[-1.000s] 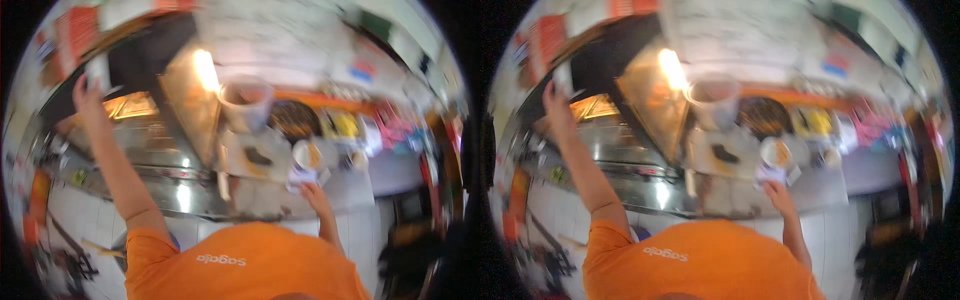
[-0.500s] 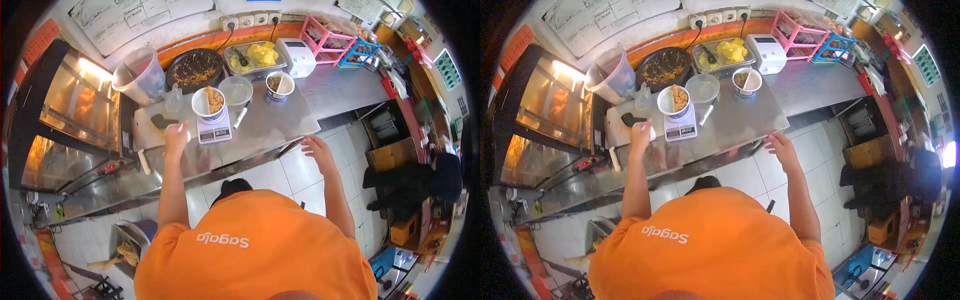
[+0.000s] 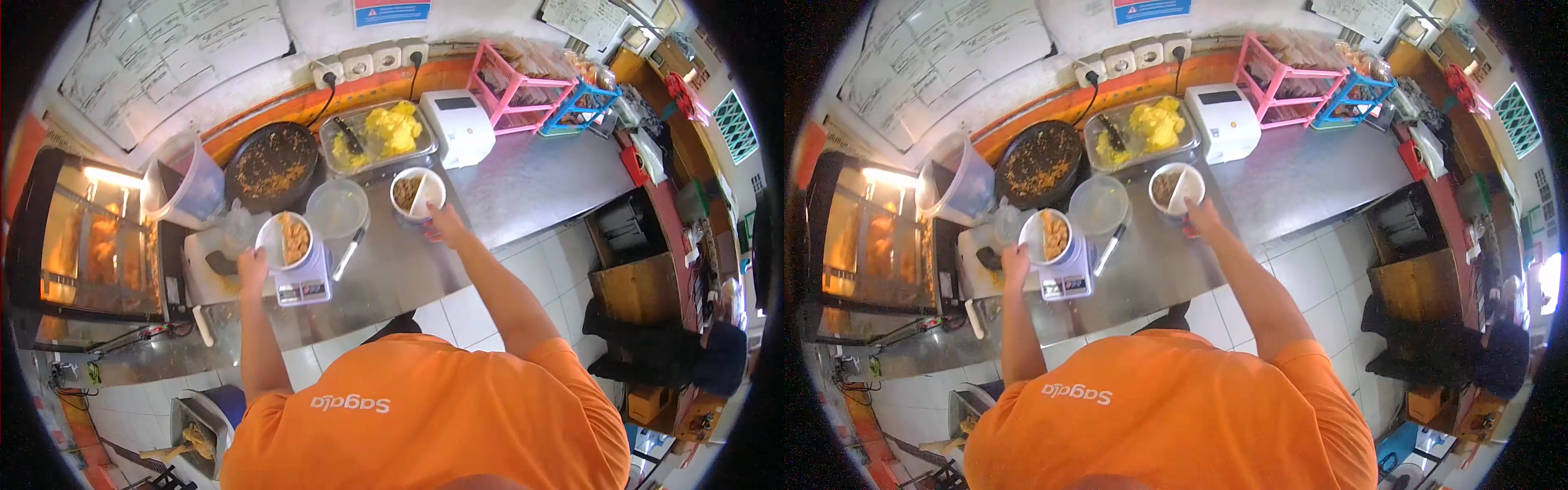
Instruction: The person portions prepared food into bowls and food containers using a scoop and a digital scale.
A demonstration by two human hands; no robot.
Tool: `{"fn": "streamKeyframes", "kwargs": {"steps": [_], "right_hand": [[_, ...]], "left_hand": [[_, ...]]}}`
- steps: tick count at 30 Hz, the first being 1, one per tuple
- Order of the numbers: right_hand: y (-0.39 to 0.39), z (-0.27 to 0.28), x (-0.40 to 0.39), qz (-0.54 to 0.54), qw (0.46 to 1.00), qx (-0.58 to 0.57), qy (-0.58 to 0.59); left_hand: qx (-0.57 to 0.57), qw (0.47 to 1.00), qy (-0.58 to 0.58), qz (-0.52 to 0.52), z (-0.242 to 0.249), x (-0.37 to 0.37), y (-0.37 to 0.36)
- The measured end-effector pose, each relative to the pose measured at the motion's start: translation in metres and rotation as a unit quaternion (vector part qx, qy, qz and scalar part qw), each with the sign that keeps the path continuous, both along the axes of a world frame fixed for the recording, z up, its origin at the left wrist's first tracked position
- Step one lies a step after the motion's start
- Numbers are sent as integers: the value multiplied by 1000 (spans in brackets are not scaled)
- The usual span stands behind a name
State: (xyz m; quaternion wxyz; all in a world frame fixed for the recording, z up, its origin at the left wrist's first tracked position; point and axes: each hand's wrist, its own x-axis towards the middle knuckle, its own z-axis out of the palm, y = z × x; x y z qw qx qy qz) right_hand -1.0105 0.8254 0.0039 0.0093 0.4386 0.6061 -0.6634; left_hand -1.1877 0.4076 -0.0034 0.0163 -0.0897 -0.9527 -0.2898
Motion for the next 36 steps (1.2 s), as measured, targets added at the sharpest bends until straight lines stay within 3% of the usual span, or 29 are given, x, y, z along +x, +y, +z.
{"fn": "streamKeyframes", "kwargs": {"steps": [3,6,10,12,16,20,21,24,26,28,30,31,32,33,35,36], "right_hand": [[23,-34,-15,36,999,-28,29],[44,-23,-7,93,994,6,48],[93,-7,30,81,994,-3,70],[135,-17,53,28,995,-32,85],[221,-35,101,-28,996,-27,75],[308,-64,130,-65,997,-21,35],[328,-77,136,-72,996,-26,38],[371,-96,150,-29,997,-28,65],[387,-95,153,-39,993,-90,70],[399,-65,155,-21,999,-29,22],[423,-54,146,-27,981,129,-142],[432,-54,139,-30,960,239,-141],[437,-54,126,-39,928,345,-136],[430,-43,110,-27,929,348,-125],[383,25,79,73,932,330,129],[361,54,59,151,915,354,123]], "left_hand": [[-30,999,-19,-8,48,9,17],[-65,997,10,-38,87,13,47],[-48,997,-5,-61,122,20,136],[30,986,10,-162,125,29,192],[113,971,-67,-201,91,65,324],[158,950,-150,-223,14,108,452],[113,956,-172,-209,14,123,480],[97,964,-124,-215,-63,147,540],[74,955,-182,-224,-61,158,562],[81,959,-155,-225,-85,166,575],[89,967,-163,-175,-104,174,584],[96,971,-147,-164,-123,180,590],[101,974,-131,-155,-136,182,591],[100,965,-177,-164,-126,185,587],[106,956,-215,-166,-92,183,578],[72,952,-228,-189,-74,182,572]]}}
